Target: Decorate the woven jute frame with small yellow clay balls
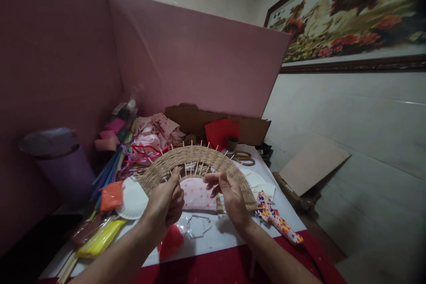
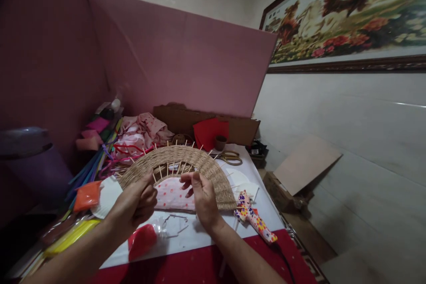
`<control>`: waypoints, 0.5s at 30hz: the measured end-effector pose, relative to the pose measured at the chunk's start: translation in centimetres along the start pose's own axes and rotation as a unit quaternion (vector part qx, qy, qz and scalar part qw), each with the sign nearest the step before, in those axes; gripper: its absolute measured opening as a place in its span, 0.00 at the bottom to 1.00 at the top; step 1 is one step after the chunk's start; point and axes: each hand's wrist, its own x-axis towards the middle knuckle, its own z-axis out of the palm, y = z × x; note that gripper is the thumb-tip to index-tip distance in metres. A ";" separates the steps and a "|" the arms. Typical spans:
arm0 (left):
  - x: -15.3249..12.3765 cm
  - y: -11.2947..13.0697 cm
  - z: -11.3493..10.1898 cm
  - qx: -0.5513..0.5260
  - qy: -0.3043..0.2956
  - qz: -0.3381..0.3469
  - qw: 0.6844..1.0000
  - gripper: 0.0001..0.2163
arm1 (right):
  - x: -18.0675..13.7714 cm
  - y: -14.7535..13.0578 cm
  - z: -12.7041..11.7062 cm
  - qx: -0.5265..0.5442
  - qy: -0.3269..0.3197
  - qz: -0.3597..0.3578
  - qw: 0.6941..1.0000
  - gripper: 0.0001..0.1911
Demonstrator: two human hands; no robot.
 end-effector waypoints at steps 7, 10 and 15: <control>3.8 0.7 1.4 0.042 -0.035 0.157 0.986 0.18 | 1.9 -1.3 0.1 -0.205 0.004 -0.106 0.973 0.11; 5.5 -1.3 0.8 0.071 -0.014 0.210 0.975 0.21 | 1.7 -0.1 0.3 -0.311 0.006 -0.172 0.935 0.09; 5.4 -4.3 -0.3 0.124 -0.002 0.242 0.962 0.18 | 0.4 3.0 0.1 -0.382 0.014 -0.238 0.893 0.17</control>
